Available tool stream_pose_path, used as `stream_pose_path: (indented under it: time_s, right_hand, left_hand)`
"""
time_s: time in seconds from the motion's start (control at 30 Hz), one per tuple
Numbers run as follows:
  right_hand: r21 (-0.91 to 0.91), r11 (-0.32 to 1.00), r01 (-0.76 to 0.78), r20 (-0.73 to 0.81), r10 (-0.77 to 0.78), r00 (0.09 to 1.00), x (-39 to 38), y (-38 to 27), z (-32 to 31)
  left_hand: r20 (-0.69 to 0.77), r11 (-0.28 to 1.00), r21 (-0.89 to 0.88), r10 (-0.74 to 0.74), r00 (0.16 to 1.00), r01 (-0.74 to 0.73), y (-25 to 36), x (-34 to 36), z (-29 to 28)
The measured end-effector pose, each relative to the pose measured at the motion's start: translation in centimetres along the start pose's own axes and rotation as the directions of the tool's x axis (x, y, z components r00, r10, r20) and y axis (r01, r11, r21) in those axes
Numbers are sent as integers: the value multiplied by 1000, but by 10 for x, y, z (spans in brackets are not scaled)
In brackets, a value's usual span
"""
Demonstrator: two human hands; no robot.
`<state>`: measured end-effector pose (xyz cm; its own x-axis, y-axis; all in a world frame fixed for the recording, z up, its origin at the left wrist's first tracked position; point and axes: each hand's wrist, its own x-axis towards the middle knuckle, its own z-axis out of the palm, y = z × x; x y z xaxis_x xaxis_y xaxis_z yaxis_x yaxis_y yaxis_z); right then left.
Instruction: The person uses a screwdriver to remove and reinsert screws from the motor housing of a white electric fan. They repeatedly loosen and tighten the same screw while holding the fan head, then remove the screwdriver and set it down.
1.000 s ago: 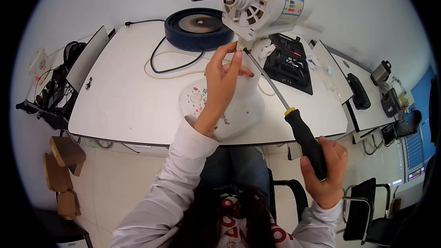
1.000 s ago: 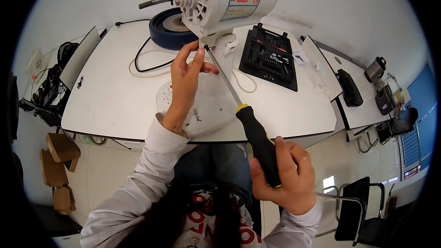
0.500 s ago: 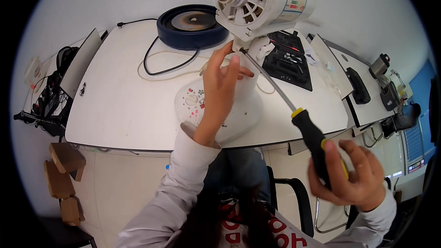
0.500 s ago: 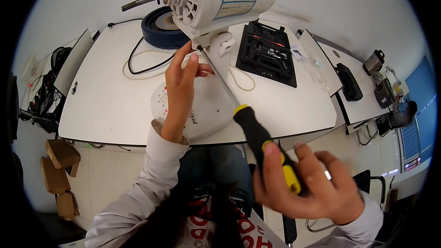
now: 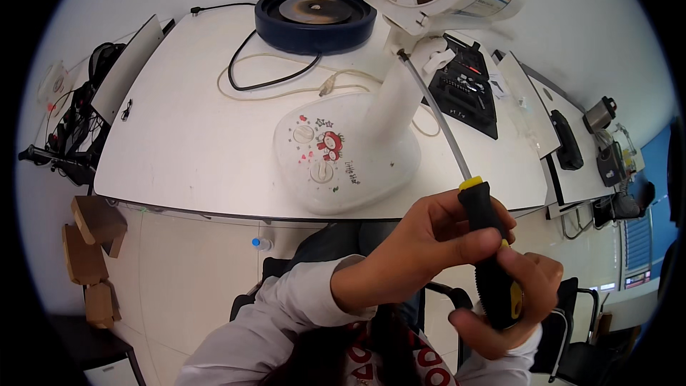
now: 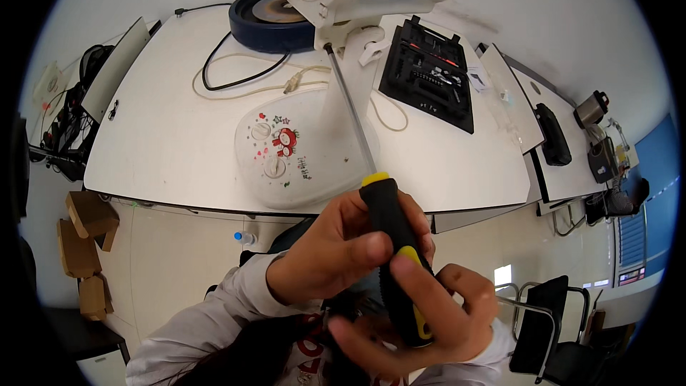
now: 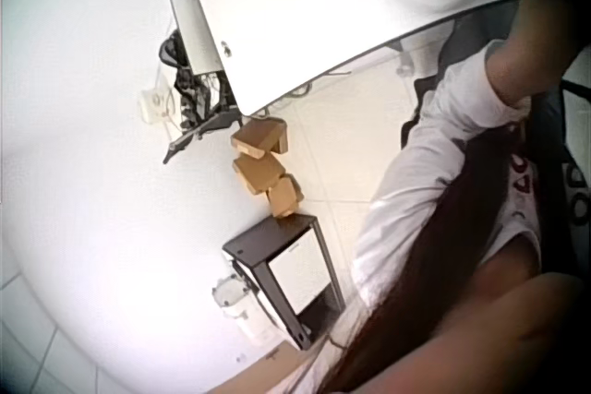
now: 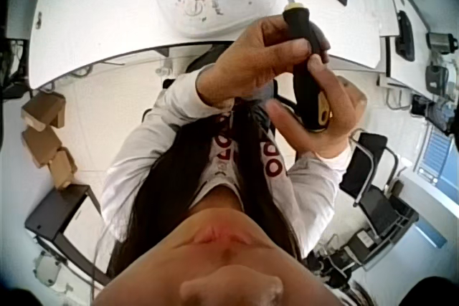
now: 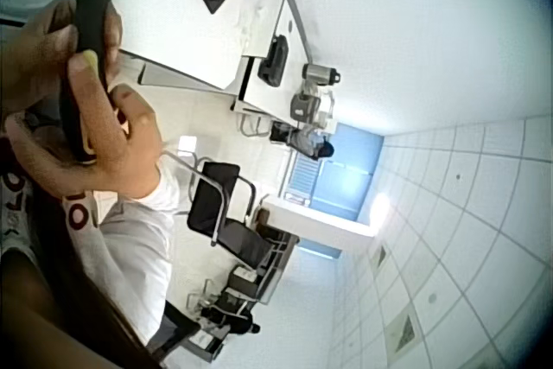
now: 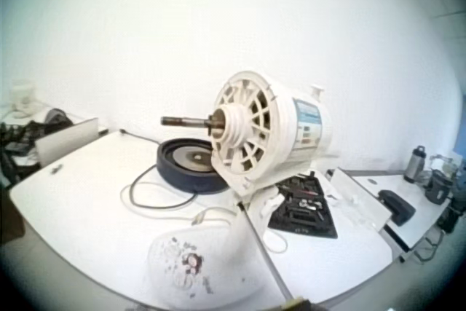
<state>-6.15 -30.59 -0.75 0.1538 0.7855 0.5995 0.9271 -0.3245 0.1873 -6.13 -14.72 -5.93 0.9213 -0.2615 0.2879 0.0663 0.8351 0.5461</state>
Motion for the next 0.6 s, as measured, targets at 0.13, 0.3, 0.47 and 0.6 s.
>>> stream_pose_path:
  time_s: [0.13,0.3,0.47,0.6]
  right_hand:
    - [211,899,-383,-496,436,751,-3,-13,31]
    - [268,714,-647,-556,663,502,-1,-39,49]
    - [240,919,-313,-440,390,809,-29,-26,39]
    - [245,885,-397,-384,464,798,-22,-30,29]
  left_hand:
    - [-40,999,-25,42,998,-43,1,1,15]
    - [-92,997,32,73,993,-70,2,-2,15]
    - [-75,991,83,116,990,-109,-3,-5,13]
    - [-129,983,130,149,980,-132,-7,-12,15]
